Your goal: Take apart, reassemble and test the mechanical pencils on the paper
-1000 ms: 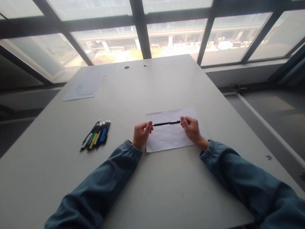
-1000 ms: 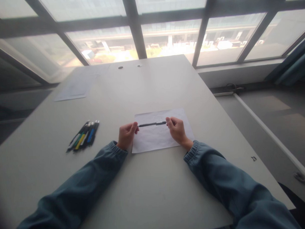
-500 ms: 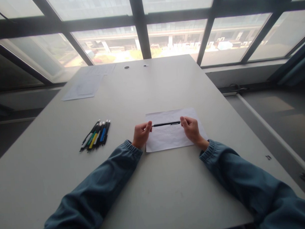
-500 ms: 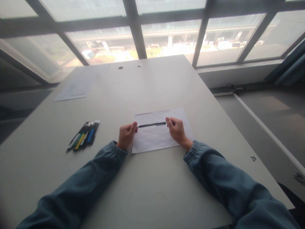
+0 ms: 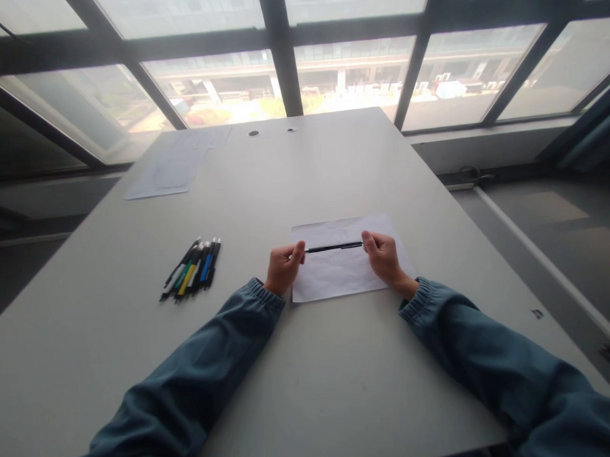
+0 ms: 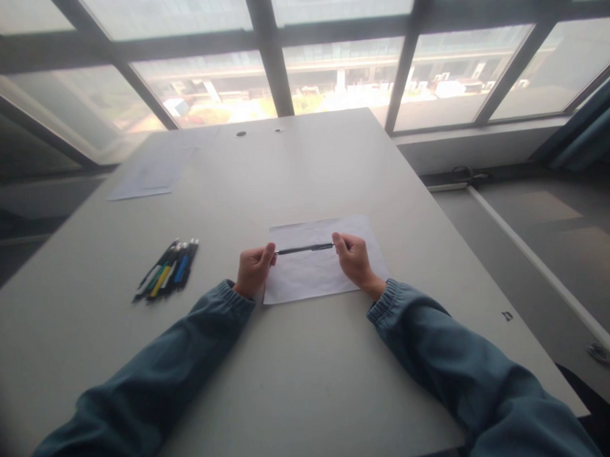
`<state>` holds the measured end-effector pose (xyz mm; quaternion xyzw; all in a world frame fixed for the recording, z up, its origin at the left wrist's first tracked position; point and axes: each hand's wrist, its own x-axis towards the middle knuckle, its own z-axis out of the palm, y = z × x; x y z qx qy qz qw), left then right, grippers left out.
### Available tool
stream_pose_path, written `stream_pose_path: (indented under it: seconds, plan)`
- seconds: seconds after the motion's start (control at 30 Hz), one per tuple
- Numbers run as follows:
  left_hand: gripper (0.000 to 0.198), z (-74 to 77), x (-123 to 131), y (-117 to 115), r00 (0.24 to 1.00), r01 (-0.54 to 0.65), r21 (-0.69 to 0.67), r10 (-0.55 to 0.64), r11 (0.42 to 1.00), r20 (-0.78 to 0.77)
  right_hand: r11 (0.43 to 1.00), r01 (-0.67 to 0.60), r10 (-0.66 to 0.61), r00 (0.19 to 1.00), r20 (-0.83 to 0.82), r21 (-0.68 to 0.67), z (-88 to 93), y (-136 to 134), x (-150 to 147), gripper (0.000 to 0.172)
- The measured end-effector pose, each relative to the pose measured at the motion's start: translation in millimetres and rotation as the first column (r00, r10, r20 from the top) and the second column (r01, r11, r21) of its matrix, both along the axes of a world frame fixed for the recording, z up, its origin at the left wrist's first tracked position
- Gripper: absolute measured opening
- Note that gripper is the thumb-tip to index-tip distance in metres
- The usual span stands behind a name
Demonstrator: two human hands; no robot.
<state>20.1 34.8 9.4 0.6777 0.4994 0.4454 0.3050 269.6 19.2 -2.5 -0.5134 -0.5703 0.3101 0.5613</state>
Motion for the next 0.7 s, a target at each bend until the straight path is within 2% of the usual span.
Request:
stream_pose_path:
  seconds: [0.7]
  plan:
    - [0.067,-0.9,0.3,-0.1,1.000,0.027,0.000,-0.027,1.000,0.006,1.000,0.003,-0.003,1.000,-0.026,-0.001,-4.5,1.3,2.1,0.061]
